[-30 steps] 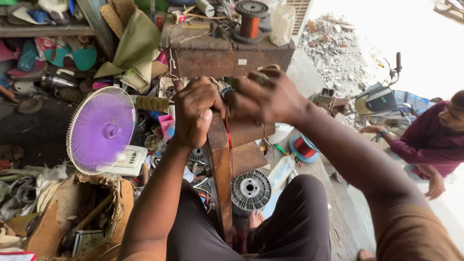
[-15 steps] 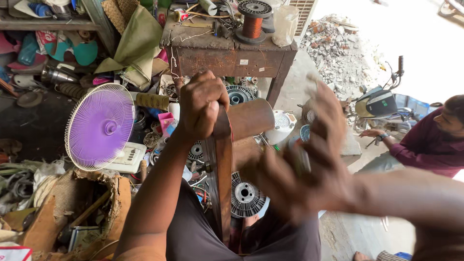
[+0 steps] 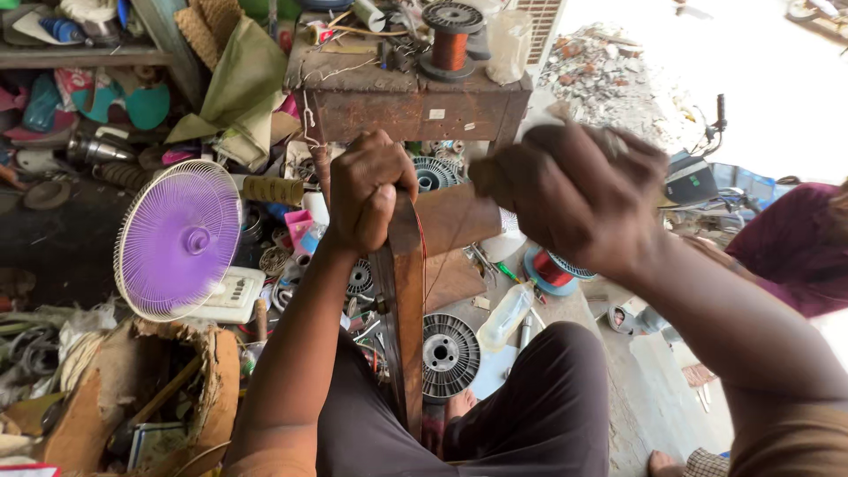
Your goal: The person sits on the floor and winds red copper wire onto a wooden jig using a hand crank. They rotate the jig to align the wire and continue winding until the coil is complete, then remove the jig from the frame.
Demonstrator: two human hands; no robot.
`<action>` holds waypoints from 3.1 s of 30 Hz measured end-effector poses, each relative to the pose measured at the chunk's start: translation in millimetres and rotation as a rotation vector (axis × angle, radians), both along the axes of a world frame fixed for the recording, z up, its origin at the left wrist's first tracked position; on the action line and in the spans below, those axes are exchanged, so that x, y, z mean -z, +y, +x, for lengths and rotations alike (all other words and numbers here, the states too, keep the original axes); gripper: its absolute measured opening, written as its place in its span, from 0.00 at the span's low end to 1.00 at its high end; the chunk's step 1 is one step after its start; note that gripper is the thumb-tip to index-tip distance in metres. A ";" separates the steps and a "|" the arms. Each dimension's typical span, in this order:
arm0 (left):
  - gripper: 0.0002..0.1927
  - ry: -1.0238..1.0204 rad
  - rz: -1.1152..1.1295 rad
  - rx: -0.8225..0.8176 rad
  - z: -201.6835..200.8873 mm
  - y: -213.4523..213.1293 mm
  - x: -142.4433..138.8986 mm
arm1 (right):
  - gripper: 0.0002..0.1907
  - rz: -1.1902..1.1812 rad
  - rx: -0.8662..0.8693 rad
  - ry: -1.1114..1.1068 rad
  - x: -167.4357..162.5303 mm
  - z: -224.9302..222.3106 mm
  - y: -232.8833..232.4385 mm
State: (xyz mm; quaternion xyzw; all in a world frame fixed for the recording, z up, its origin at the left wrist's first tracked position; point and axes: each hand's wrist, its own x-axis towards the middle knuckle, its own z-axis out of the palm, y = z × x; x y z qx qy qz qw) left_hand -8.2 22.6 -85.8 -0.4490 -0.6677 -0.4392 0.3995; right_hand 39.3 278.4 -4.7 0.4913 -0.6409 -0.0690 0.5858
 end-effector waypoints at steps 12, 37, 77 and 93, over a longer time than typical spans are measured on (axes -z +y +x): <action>0.24 -0.015 0.010 0.043 1.3 3.0 -47.7 | 0.10 0.072 -0.006 0.294 -123.6 1.5 -12.4; 0.30 -0.141 0.052 0.068 -41.5 -52.4 -75.5 | 0.09 0.478 0.147 -1.826 252.6 65.9 -40.5; 0.20 -0.076 -0.104 -0.012 2.1 -30.9 -60.0 | 0.07 0.193 0.082 -0.938 -23.8 -212.6 -95.6; 0.10 0.033 -0.326 -0.009 -1.0 -41.1 -69.0 | 0.09 0.059 0.257 0.250 -98.3 44.8 -19.7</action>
